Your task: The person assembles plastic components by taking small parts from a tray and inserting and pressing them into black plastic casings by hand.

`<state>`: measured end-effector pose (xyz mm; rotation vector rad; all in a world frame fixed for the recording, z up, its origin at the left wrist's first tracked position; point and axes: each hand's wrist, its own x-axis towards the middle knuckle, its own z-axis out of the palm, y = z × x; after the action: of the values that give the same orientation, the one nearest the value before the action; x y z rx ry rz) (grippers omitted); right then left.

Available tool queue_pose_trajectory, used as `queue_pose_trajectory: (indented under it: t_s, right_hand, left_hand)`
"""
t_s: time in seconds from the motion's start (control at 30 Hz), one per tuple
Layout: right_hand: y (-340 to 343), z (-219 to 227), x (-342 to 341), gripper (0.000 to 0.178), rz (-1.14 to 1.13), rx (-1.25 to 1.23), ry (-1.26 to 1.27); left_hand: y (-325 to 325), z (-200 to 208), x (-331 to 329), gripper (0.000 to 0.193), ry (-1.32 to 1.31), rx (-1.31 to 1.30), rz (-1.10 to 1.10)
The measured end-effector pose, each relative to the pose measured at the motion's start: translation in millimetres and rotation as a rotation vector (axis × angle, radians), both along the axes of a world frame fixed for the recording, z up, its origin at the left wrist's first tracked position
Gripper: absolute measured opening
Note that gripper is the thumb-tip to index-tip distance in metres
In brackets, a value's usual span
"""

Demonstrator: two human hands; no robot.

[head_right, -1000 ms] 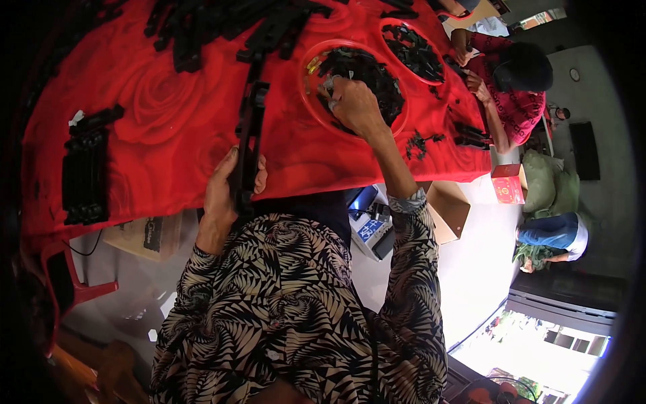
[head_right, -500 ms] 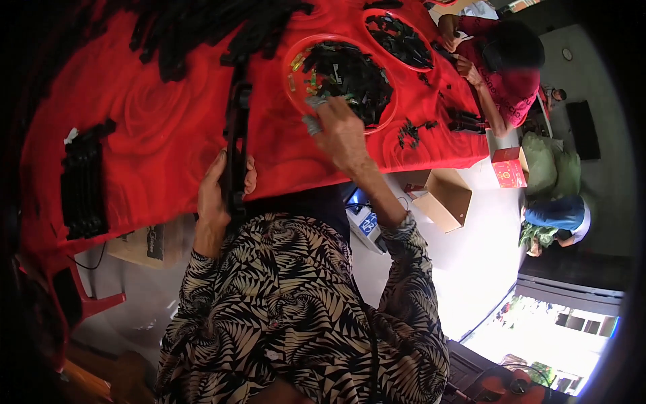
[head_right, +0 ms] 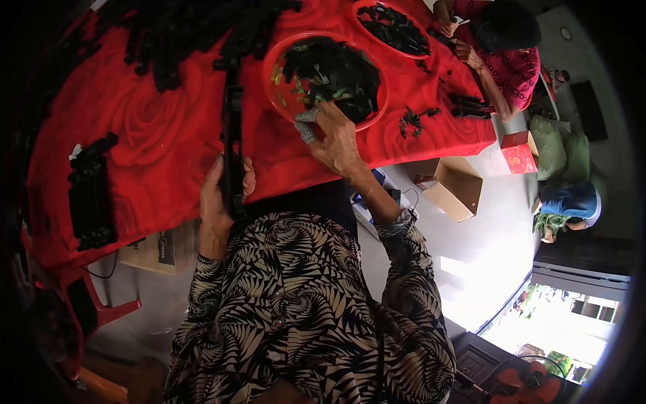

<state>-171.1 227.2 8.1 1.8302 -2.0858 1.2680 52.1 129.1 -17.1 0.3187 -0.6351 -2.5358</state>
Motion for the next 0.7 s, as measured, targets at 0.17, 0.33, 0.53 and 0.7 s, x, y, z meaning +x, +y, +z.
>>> queue_pose_trajectory:
  t_s: [0.17,0.33,0.53,0.7]
  right_hand:
    - [14,-8,-15,0.018,0.025,-0.008,0.001]
    - [17,-1,-30,0.017,-0.120,0.011,-0.014]
    - [11,-12,-51,0.014,-0.234,-0.209,0.195]
    - [14,2,-76,0.029,-0.485,0.080,0.177]
  left_hand:
    - [0,-2,-1,0.028,0.025,-0.023,0.003]
    - [0,-3,0,0.028,0.007,-0.022,0.012]
    - [0,-2,0,0.028,0.024,-0.027,-0.001]
    - [1,-1,1,0.029,0.015,-0.040,0.015]
